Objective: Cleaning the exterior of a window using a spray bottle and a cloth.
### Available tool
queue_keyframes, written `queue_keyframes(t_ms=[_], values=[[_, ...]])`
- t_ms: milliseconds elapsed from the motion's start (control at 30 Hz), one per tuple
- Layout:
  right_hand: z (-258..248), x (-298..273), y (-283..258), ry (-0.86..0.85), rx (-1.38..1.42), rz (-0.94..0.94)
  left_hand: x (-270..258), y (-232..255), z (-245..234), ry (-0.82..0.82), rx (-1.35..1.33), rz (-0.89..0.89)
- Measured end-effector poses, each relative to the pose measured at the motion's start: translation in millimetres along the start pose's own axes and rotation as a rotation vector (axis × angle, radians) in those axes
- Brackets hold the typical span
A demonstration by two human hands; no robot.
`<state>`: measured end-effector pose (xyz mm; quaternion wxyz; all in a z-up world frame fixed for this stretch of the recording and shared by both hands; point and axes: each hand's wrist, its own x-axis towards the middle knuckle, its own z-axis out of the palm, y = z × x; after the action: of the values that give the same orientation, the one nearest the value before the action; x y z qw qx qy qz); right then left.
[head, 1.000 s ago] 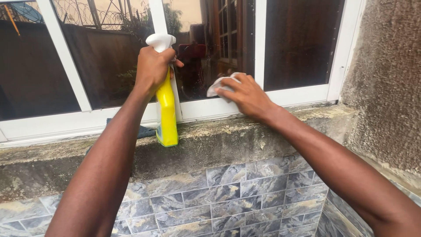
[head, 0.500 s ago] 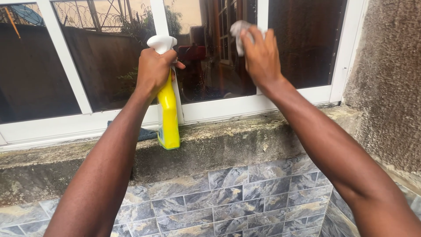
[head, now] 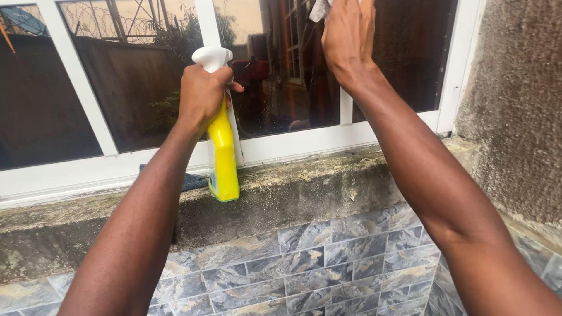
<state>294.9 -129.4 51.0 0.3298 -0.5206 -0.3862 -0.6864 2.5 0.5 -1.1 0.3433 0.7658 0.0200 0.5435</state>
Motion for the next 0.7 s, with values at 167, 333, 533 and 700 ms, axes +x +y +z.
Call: queue_keyframes(t_ms=[167, 333, 533, 700], values=[[-9, 0, 1, 0.025, 0.032, 0.024, 1, 3, 0, 0.035, 0.043, -0.008], [-42, 9, -31, -0.064, 0.033, 0.011, 1, 3, 0, 0.056, 0.057, -0.029], [0, 10, -20, -0.082, 0.098, 0.191, -1, 4, -2, 0.021, 0.035, -0.020], [-21, 3, -7, -0.168, 0.136, 0.106, 0, 2, -1, 0.022, 0.026, 0.002]])
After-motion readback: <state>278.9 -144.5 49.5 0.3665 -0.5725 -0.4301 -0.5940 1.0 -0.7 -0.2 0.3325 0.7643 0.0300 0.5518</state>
